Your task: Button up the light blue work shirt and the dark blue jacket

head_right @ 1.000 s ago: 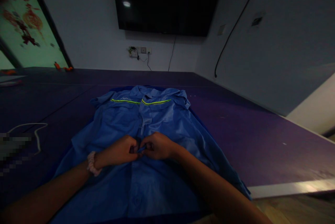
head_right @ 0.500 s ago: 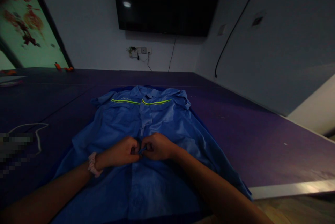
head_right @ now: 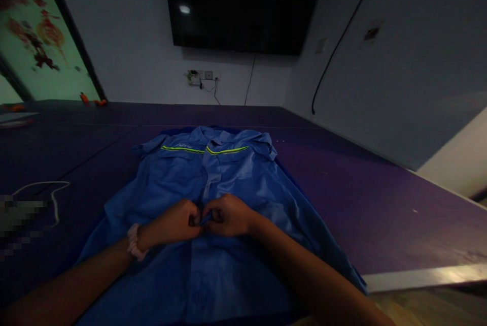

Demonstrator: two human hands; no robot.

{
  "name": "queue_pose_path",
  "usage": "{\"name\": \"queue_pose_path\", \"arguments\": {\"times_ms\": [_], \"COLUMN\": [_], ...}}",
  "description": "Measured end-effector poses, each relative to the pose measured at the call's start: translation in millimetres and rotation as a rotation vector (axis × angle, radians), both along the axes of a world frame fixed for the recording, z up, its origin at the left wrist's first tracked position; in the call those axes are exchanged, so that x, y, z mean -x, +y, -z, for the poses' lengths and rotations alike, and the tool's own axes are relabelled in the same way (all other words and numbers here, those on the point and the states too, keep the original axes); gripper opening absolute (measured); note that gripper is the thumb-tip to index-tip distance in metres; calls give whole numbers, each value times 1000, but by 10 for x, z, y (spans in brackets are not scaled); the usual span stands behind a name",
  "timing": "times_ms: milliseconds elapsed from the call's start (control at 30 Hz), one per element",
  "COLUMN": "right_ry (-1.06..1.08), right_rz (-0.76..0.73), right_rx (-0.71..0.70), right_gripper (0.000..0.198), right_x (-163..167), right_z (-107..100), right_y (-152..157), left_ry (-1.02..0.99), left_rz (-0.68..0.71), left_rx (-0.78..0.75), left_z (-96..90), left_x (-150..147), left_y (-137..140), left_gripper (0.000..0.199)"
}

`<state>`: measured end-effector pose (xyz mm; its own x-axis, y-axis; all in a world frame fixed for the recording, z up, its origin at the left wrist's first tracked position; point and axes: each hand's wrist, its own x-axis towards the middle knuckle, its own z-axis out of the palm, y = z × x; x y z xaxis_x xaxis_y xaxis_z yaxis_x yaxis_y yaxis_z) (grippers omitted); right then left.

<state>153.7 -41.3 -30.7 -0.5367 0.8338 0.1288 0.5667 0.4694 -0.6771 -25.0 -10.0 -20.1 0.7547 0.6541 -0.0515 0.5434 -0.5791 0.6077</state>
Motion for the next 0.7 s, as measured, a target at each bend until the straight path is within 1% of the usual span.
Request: {"name": "queue_pose_path", "arguments": {"times_ms": [167,367,700], "right_ry": [14,49,91], "right_rz": [8,2,7], "right_rx": [43,157,186], "right_gripper": [20,22,22], "right_x": [-8,-45,-50], "right_z": [-19,-2,40], "right_y": [6,55,91], "left_ry": [7,19,15], "left_rz": [27,35,58], "left_rx": [-9,-33,-41], "left_z": [-21,-21,11], "left_x": [4,19,22], "left_y": [-13,-15,11], "left_gripper": [26,19,20]}}
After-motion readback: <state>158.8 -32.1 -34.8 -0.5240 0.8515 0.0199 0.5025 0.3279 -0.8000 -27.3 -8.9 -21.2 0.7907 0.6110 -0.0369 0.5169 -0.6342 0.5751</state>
